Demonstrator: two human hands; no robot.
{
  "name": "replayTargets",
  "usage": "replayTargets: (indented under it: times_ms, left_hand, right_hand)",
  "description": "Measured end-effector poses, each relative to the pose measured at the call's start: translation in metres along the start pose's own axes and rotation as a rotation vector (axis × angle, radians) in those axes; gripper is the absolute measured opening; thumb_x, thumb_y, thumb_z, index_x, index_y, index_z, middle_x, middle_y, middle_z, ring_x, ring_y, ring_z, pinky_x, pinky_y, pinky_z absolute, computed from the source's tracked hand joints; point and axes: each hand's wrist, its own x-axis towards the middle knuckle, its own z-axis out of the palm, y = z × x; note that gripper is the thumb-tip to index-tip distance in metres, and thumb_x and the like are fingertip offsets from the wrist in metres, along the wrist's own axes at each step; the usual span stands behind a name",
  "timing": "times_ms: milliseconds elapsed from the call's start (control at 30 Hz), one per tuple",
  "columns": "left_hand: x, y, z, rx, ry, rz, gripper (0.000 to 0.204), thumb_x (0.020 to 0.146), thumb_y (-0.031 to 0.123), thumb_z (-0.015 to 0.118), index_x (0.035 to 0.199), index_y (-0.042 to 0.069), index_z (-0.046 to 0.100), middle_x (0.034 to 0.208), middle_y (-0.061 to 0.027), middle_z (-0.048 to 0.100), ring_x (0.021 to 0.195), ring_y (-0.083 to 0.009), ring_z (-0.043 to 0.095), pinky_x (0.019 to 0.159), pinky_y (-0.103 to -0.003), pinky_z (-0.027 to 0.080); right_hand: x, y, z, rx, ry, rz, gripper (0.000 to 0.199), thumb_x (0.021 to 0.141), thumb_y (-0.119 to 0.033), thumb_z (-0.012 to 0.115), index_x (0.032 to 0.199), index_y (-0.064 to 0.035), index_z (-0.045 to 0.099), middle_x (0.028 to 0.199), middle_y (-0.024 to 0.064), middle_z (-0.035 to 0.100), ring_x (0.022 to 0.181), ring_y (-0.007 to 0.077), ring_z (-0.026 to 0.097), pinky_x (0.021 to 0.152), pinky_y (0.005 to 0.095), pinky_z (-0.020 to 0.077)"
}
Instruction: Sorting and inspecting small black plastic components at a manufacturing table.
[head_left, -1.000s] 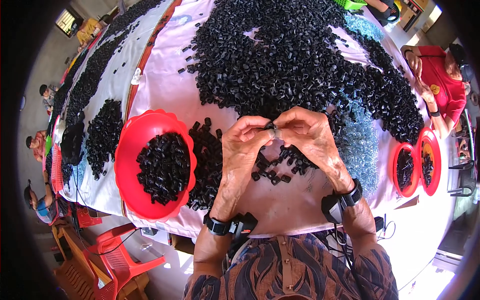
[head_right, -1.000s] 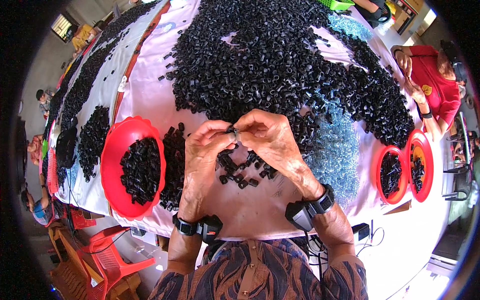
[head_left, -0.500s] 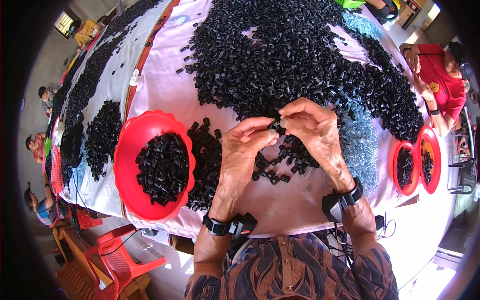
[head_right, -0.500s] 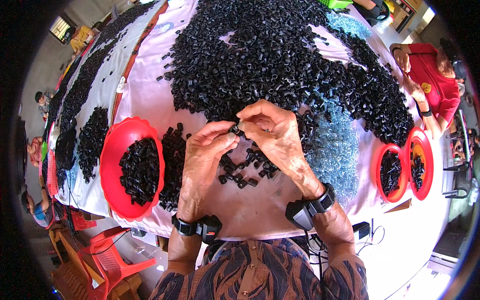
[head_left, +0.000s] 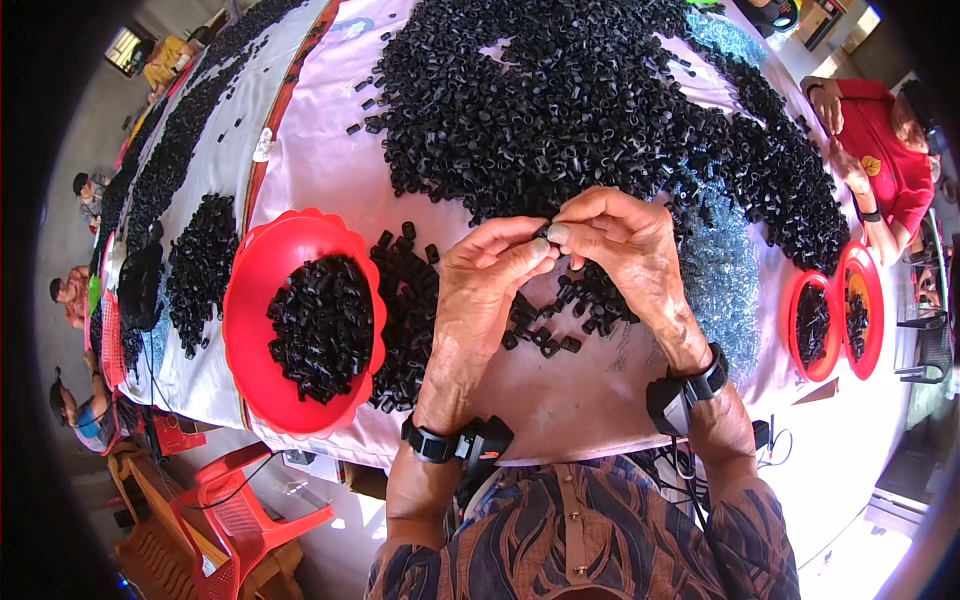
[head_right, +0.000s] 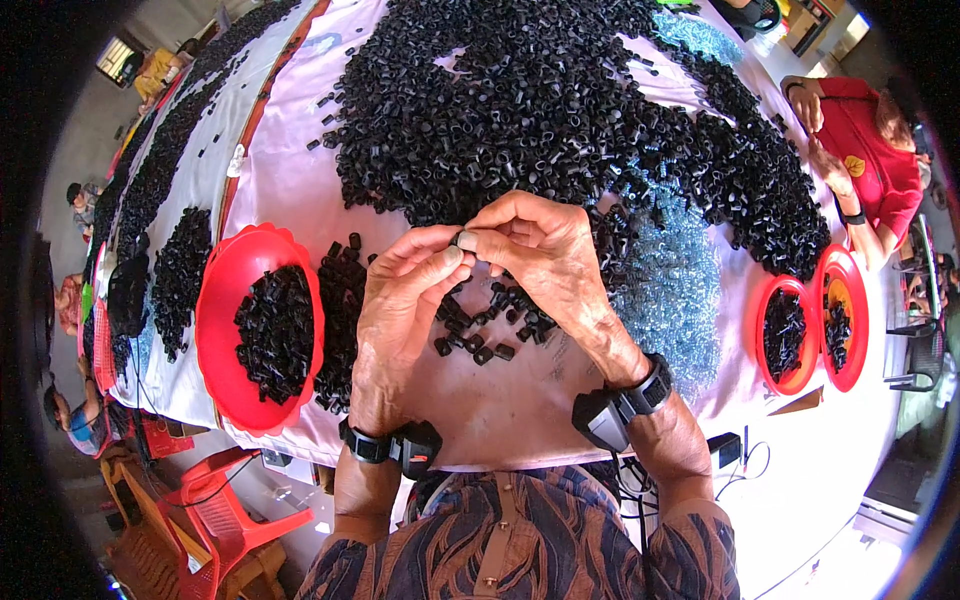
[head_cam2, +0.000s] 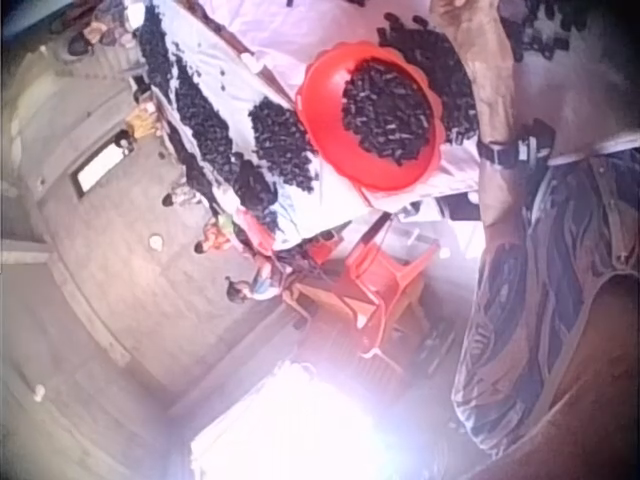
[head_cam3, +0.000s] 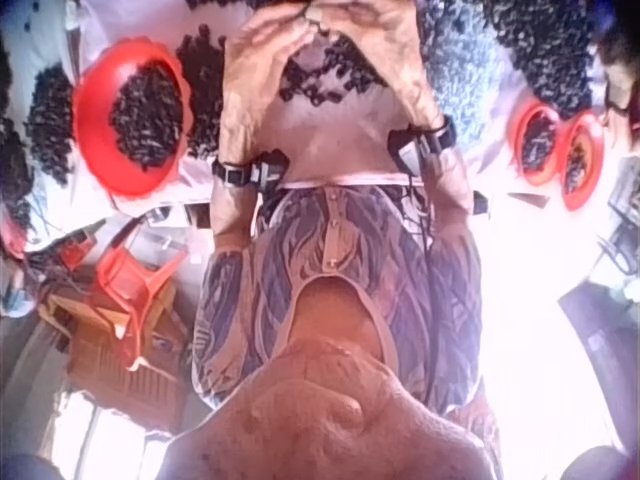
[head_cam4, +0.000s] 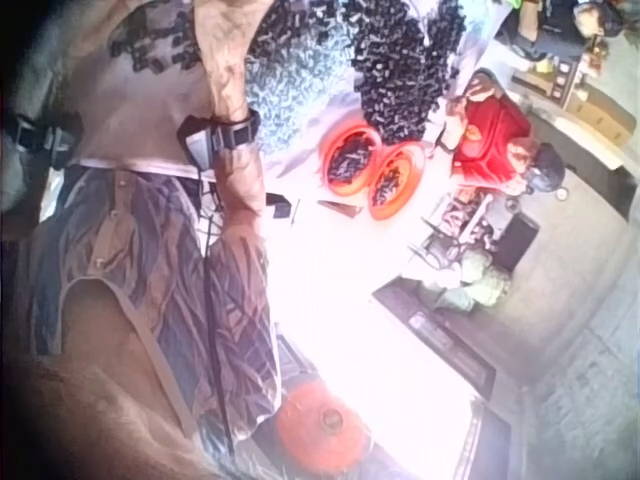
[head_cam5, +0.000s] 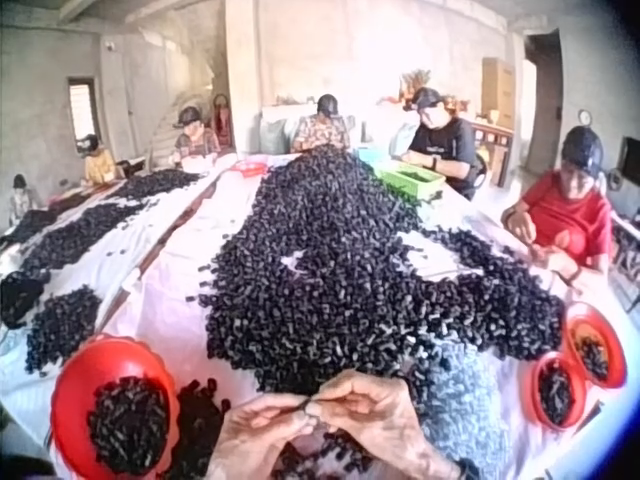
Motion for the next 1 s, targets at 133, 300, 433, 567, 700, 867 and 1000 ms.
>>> replayTargets:
  times_ms: [133,300,433,567,700,867,1000]
  left_hand:
    - [0.000,0.000,0.001,-0.014,0.021,-0.004,0.019,0.086,0.001,0.069,0.104,-0.003,0.066,0.099,-0.0108,0.069,0.087,-0.0166,0.067,0.080,-0.029,0.056]
    - [0.001,0.000,-0.005,0.066,0.085,0.044,0.019,0.086,0.001,0.069,0.104,-0.002,0.066,0.095,-0.0106,0.070,0.083,-0.0166,0.068,0.078,-0.029,0.056]
    - [0.002,0.009,-0.010,0.104,0.206,0.119,0.018,0.087,0.003,0.069,0.104,0.001,0.067,0.092,-0.0068,0.070,0.081,-0.0140,0.066,0.077,-0.027,0.054]
    - [0.003,0.014,-0.018,0.076,0.192,0.160,0.018,0.087,0.004,0.069,0.105,0.001,0.067,0.095,-0.0063,0.069,0.084,-0.0136,0.065,0.080,-0.026,0.053]
    - [0.004,0.017,-0.018,0.049,0.198,0.191,0.018,0.087,0.003,0.068,0.105,-0.001,0.066,0.098,-0.0070,0.068,0.086,-0.0139,0.065,0.081,-0.026,0.053]
    - [0.005,0.018,-0.020,0.017,0.155,0.178,0.018,0.089,0.000,0.063,0.107,0.000,0.065,0.104,-0.0108,0.067,0.092,-0.0166,0.066,0.084,-0.026,0.054]
    - [0.005,0.015,-0.022,-0.002,0.131,0.182,0.017,0.089,0.000,0.063,0.105,0.000,0.064,0.104,-0.0114,0.067,0.092,-0.0174,0.066,0.084,-0.027,0.054]
  right_hand:
    - [-0.001,0.002,0.001,-0.056,-0.027,-0.099,0.008,0.086,0.001,0.068,0.093,0.0035,0.067,0.090,0.0076,0.068,0.076,0.0100,0.065,0.060,0.0204,0.0505]
    - [0.000,-0.004,0.005,-0.273,-0.010,-0.178,0.011,0.083,0.002,0.070,0.093,0.0031,0.068,0.092,0.0084,0.067,0.076,0.0106,0.064,0.061,0.0221,0.0506]
    - [-0.002,-0.018,-0.006,-0.517,-0.170,-0.125,0.008,0.076,0.003,0.069,0.084,0.0000,0.069,0.076,0.0072,0.066,0.068,0.0121,0.062,0.057,0.0255,0.0486]
    - [-0.008,-0.004,0.002,-0.896,-0.470,-0.299,0.004,0.069,-0.003,0.065,0.070,-0.0040,0.061,0.073,0.0084,0.061,0.076,0.0273,0.059,0.070,0.0385,0.0506]
    - [-0.015,0.004,0.008,-1.150,-0.516,-0.348,0.005,0.068,-0.004,0.067,0.070,-0.0027,0.063,0.077,0.0086,0.061,0.084,0.0269,0.059,0.075,0.0370,0.0512]
    - [-0.021,0.010,0.012,-1.183,-0.519,-0.403,0.010,0.064,-0.004,0.069,0.073,-0.0016,0.066,0.078,0.0088,0.062,0.087,0.0268,0.058,0.077,0.0367,0.0511]
    - [-0.022,0.009,0.016,-1.222,-0.537,-0.473,0.011,0.062,-0.004,0.068,0.072,-0.0018,0.065,0.074,0.0088,0.061,0.087,0.0275,0.058,0.075,0.0371,0.0516]
